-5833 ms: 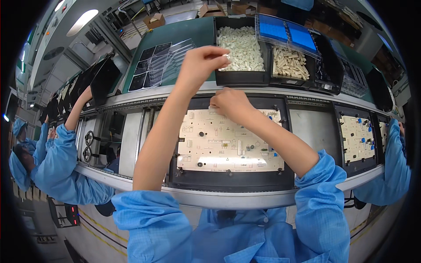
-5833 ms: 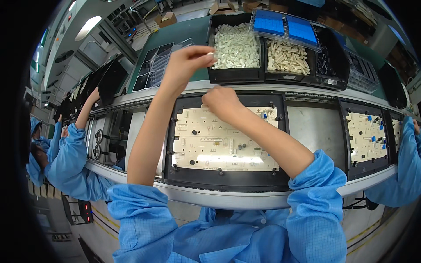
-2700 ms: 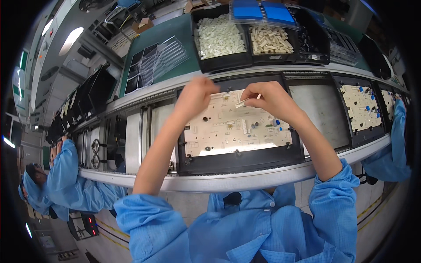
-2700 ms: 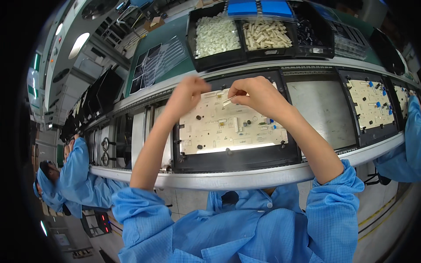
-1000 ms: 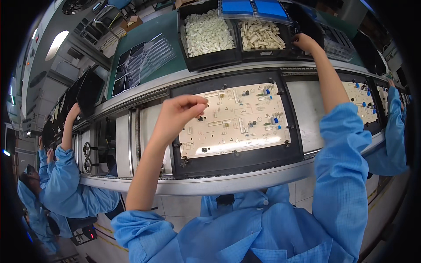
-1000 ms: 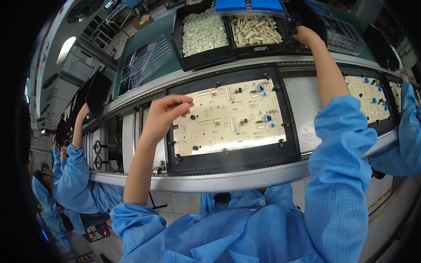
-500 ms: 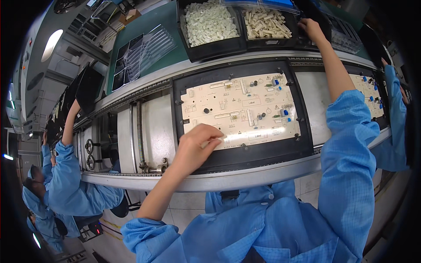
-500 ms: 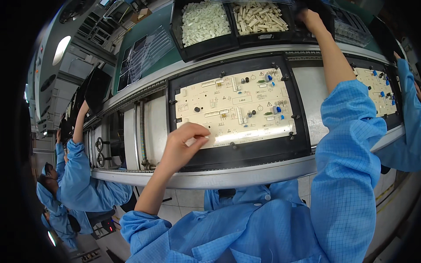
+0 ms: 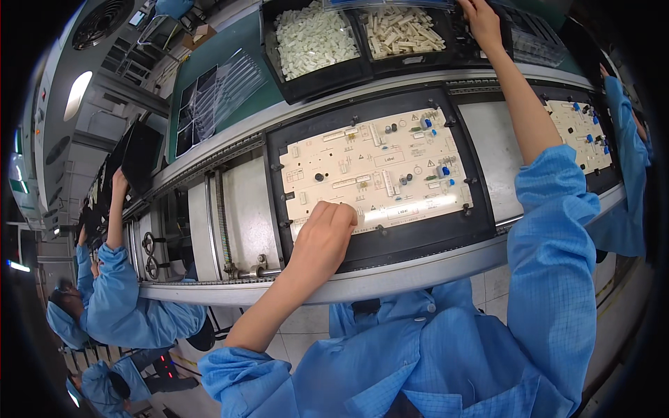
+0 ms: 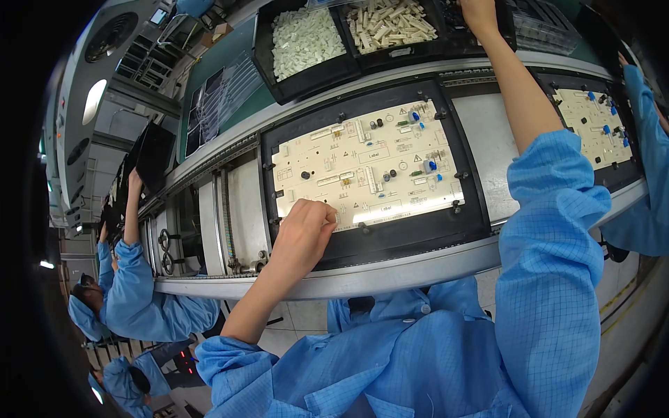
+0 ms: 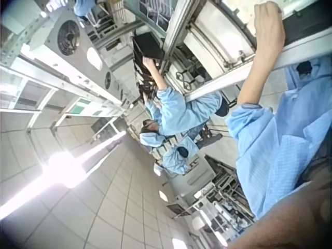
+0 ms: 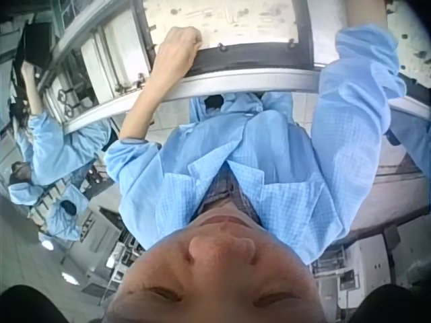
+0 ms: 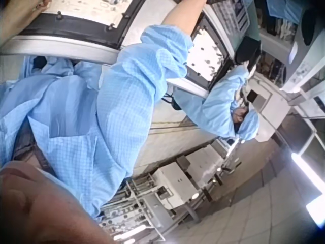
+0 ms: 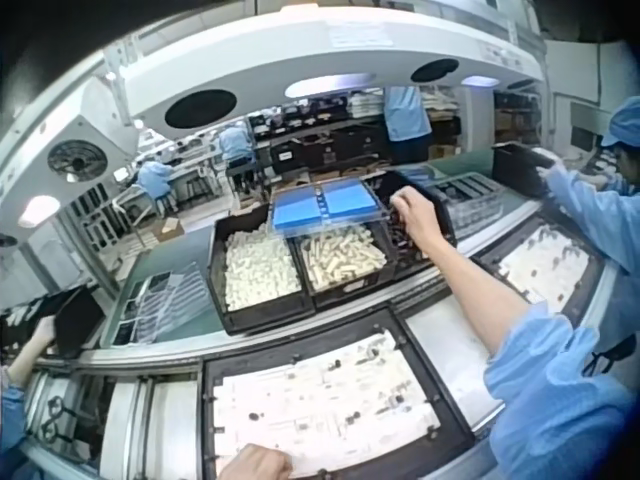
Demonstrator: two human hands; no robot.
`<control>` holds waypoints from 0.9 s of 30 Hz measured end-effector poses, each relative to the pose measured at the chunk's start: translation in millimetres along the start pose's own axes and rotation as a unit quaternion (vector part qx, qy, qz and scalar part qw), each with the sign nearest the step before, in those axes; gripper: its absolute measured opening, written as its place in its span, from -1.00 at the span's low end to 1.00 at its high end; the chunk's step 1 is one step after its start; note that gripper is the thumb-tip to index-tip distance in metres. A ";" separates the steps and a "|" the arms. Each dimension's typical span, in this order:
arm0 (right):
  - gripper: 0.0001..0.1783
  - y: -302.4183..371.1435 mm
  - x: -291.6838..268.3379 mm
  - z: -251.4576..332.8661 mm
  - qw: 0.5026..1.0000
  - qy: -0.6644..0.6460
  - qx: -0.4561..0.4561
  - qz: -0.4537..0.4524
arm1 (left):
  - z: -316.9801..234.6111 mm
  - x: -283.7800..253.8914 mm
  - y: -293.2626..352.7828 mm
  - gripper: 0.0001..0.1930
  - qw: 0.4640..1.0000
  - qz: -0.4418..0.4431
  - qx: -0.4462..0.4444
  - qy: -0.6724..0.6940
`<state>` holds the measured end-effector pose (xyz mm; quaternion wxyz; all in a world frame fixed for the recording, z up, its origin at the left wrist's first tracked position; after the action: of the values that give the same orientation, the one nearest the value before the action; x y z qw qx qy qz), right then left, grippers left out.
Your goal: Placing and securing small electronic components onto a printed circuit board on an assembly line.
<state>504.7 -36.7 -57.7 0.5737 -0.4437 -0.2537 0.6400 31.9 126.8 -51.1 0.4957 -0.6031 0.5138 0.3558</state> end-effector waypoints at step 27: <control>-0.59 110.0 -29.5 198.5 0.674 -0.444 0.495 0.321 | 7.0 -4.1 19.3 -0.60 0.994 0.034 0.018 -0.102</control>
<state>276.7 -51.8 -46.5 0.2882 0.1876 0.0340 0.9384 12.8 135.0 -53.5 0.5436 -0.5374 0.4870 0.4226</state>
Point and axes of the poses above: each hand's wrist, its own y-axis away from the middle knuckle, its own x-axis out of the palm, z = x × y, the point moved 2 cm from there along -y, towards the middle knuckle, and after that the axes turned 14 degrees about -y, right-handed, at the moved point
